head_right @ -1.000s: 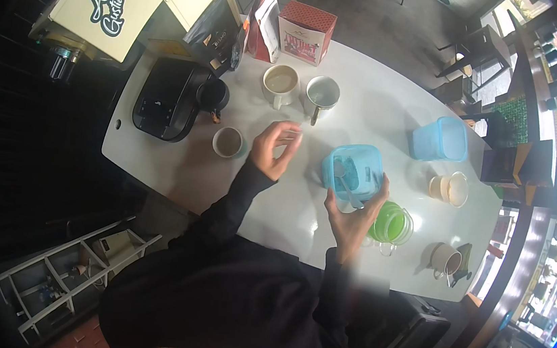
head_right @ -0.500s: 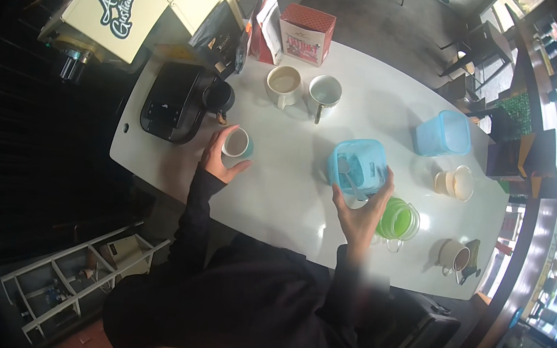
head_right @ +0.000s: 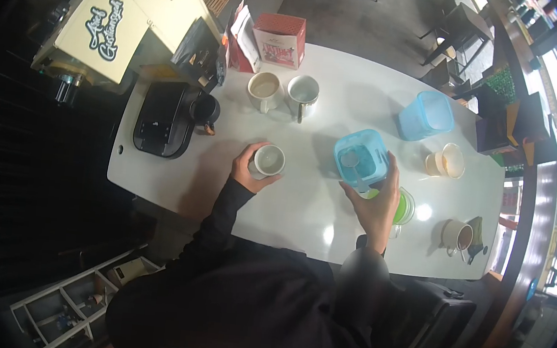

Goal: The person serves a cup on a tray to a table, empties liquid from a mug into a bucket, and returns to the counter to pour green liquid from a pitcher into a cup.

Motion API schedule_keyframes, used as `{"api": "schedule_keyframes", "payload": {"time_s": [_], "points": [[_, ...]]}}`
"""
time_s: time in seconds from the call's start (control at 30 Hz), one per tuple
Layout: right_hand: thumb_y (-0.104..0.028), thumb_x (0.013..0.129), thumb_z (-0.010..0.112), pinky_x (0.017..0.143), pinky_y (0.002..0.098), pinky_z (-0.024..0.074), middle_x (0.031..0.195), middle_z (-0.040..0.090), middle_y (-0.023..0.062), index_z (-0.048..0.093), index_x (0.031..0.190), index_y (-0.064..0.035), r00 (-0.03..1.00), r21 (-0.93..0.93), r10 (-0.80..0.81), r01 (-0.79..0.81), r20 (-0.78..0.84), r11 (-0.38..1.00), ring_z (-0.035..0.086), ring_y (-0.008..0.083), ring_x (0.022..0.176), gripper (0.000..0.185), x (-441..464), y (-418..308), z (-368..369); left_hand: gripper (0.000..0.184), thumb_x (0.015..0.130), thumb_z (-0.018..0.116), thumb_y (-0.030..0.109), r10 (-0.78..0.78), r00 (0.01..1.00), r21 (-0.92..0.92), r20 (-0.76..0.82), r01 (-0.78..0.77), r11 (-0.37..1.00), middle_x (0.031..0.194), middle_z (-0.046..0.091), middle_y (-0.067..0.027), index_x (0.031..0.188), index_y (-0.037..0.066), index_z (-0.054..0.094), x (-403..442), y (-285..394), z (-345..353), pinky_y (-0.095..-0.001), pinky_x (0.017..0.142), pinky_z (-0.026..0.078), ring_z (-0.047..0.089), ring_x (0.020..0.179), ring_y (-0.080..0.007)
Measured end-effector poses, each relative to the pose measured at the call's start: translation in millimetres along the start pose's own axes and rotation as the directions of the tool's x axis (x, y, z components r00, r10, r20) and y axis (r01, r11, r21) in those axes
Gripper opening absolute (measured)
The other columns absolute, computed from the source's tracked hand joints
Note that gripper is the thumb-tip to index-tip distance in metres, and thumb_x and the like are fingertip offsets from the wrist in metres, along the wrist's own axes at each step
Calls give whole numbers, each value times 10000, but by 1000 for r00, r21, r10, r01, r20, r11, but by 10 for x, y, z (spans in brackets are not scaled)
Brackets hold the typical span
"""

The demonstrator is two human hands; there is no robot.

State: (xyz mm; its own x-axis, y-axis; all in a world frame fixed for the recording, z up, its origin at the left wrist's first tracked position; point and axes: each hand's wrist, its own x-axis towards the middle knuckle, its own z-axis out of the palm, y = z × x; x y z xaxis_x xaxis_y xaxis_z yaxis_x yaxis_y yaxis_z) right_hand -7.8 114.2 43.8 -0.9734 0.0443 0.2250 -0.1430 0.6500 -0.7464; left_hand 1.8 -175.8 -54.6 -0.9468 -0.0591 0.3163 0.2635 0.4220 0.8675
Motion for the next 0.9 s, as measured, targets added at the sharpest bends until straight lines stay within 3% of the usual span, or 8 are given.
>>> {"api": "schedule_keyframes", "payload": {"time_s": [0.27,0.33,0.47,0.6,0.7,0.77,0.8,0.9], "points": [[-189,598,912,751,356,548,1191,616,199,407,1384,15,981,57,179,-175,-78,983,672,289,881,956,207,98,-74,697,629,907,194,12,991,-184,134,13,983,1089,624,-149,1149,40,469,66,-91,426,-376,862,520,643,1008,-261],[-163,633,889,717,325,562,918,690,180,388,1387,17,986,72,131,-124,-107,990,704,218,744,923,260,174,-34,693,645,892,175,62,983,-195,173,-27,980,1117,615,-149,1128,37,414,110,-146,525,-367,862,520,641,998,-240],[-189,631,902,737,343,569,1050,661,212,360,1411,22,978,124,150,-133,-147,983,707,251,802,973,318,299,13,682,642,868,142,119,966,-287,229,-49,957,1103,626,-130,1077,39,354,199,-168,714,-350,854,522,642,963,-226],[-214,637,906,758,356,572,1173,612,223,339,1434,10,973,118,191,-176,-129,977,697,263,863,1003,195,137,-83,682,606,870,166,93,966,-301,243,-16,953,1032,648,-108,1115,56,431,218,-198,955,-352,821,535,654,932,-223],[-188,685,880,793,352,566,1235,581,199,364,1431,-7,962,94,192,-176,-195,980,676,260,934,926,5,113,-208,639,572,868,176,101,950,-268,295,-19,963,998,656,-93,1105,72,532,288,-79,1017,-351,795,545,665,910,-231],[-119,752,820,835,343,550,1251,572,166,439,1389,-22,973,59,115,-105,-202,993,653,243,986,749,-146,159,-386,609,557,865,181,133,935,-242,329,-53,969,986,659,-88,1088,81,585,346,31,1019,-349,783,549,670,900,-237],[-68,807,755,867,341,530,1187,608,130,541,1297,-19,972,32,101,-97,-214,995,642,231,1000,537,-219,106,-512,566,560,855,177,157,933,-220,323,-87,972,977,663,-82,1061,83,610,367,62,1018,-349,776,548,675,886,-225],[-67,843,717,858,332,517,1076,650,112,622,1164,-3,936,-9,127,-137,-330,990,644,222,996,341,-494,148,-738,515,565,841,172,189,915,-213,356,-117,970,950,670,-78,1027,81,633,374,100,1011,-353,763,550,681,856,-226]]}}
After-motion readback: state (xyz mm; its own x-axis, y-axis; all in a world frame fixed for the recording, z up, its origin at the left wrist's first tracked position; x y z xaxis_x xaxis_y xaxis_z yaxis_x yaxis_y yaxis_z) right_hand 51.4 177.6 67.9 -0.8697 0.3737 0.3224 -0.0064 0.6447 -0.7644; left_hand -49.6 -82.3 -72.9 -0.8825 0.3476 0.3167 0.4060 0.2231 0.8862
